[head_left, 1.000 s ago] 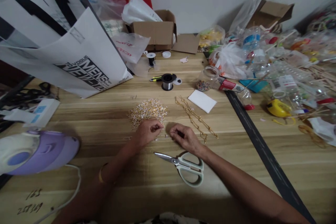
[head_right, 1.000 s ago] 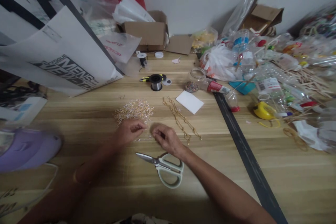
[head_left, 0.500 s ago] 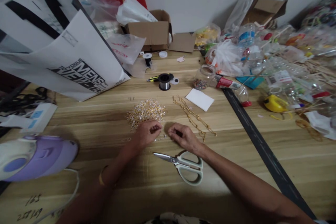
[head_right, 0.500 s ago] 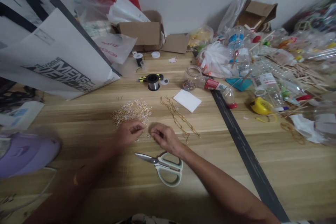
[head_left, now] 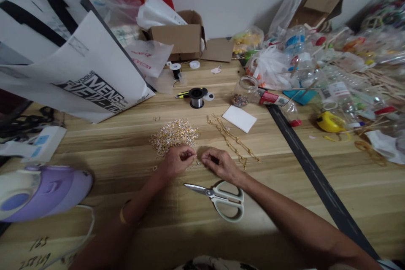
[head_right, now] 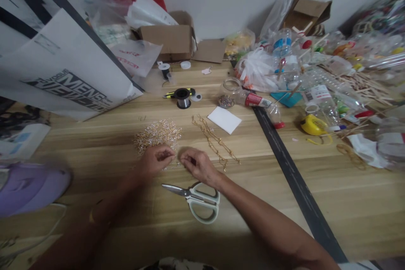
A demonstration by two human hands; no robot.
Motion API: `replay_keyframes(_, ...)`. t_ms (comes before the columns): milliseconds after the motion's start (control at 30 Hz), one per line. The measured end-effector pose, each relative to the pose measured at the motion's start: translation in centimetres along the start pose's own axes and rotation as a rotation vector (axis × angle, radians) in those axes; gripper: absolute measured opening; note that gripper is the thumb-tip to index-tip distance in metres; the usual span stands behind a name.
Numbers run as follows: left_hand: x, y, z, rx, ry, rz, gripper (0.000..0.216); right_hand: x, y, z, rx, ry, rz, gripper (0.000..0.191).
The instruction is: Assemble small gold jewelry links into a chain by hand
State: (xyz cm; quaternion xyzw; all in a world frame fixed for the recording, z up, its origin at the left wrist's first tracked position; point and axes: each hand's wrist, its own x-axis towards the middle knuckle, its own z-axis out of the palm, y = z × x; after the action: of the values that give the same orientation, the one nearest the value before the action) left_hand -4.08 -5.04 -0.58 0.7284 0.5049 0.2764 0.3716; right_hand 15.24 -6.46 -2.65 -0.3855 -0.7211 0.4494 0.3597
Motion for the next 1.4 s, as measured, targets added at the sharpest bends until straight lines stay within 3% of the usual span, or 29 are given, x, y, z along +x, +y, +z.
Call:
replay_keyframes(667,0.04,-0.22,0.02,-0.031,-0.023,0.007,0.01,0.07,0.0,-0.05,0.04,0.015,0.002,0.011)
replay_keyframes(1067,-0.1,0.22,0.04,0.035,-0.026,0.089,0.009,0.08,-0.1,-0.07,0.038,0.027,-0.001,0.009)
replay_keyframes(1400,-0.11,0.08,0.18,-0.137,-0.043,-0.076,0.011,-0.02,0.12,0.02,0.043,0.026,0.026,0.009)
